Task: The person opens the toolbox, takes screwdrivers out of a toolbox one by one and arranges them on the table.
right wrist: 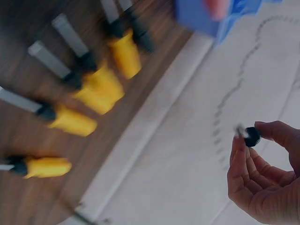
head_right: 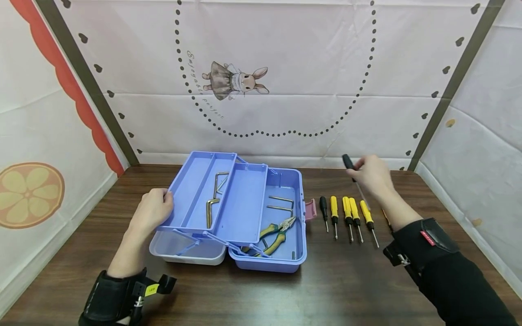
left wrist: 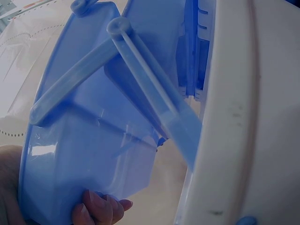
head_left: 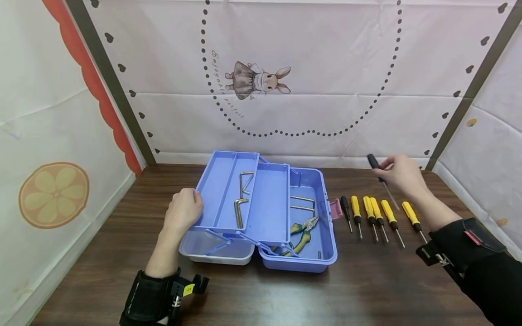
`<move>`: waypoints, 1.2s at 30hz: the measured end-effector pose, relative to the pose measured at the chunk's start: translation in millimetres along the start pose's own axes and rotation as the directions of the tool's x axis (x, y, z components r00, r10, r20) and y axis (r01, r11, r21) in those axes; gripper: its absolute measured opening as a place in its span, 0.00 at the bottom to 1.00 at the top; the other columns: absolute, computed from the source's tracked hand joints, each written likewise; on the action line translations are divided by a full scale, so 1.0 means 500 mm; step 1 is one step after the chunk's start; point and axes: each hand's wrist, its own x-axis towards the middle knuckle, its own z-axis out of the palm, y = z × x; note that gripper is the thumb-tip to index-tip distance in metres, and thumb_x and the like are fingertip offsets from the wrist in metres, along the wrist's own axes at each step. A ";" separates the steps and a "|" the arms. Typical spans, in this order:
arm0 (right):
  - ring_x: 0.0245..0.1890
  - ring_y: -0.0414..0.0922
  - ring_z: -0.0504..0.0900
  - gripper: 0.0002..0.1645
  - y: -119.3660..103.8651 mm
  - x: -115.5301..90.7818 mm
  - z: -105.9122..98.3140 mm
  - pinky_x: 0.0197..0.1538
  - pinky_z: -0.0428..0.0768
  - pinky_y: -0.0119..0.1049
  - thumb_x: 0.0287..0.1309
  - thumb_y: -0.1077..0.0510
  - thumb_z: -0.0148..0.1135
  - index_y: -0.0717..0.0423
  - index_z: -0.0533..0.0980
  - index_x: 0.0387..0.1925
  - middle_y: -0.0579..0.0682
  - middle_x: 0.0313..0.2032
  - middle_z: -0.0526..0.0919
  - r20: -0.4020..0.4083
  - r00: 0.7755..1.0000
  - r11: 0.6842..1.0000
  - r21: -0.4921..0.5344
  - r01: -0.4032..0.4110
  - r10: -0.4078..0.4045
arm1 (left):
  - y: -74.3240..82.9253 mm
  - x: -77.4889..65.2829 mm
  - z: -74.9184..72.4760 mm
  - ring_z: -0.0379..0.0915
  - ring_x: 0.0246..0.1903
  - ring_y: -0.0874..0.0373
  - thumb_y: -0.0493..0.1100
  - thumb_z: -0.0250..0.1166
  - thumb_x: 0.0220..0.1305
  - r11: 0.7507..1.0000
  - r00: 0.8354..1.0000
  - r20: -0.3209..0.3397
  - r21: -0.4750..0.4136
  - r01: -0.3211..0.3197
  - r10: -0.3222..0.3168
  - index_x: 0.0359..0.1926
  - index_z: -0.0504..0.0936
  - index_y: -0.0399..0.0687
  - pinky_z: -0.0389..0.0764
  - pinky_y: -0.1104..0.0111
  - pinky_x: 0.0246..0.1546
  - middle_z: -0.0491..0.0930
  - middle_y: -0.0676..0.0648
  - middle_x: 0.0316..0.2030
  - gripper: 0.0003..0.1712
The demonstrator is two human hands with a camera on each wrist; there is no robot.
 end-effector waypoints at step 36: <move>0.12 0.46 0.75 0.15 0.204 -0.034 0.095 0.20 0.71 0.39 0.46 0.58 0.63 0.67 0.73 0.16 0.54 0.10 0.74 0.210 0.893 0.917 -0.140 -0.374 0.397 | 0.000 -0.002 -0.001 0.67 0.20 0.49 0.39 0.42 0.61 1.000 1.000 0.001 -0.007 0.003 -0.003 0.18 0.70 0.36 0.68 0.60 0.17 0.71 0.39 0.19 0.18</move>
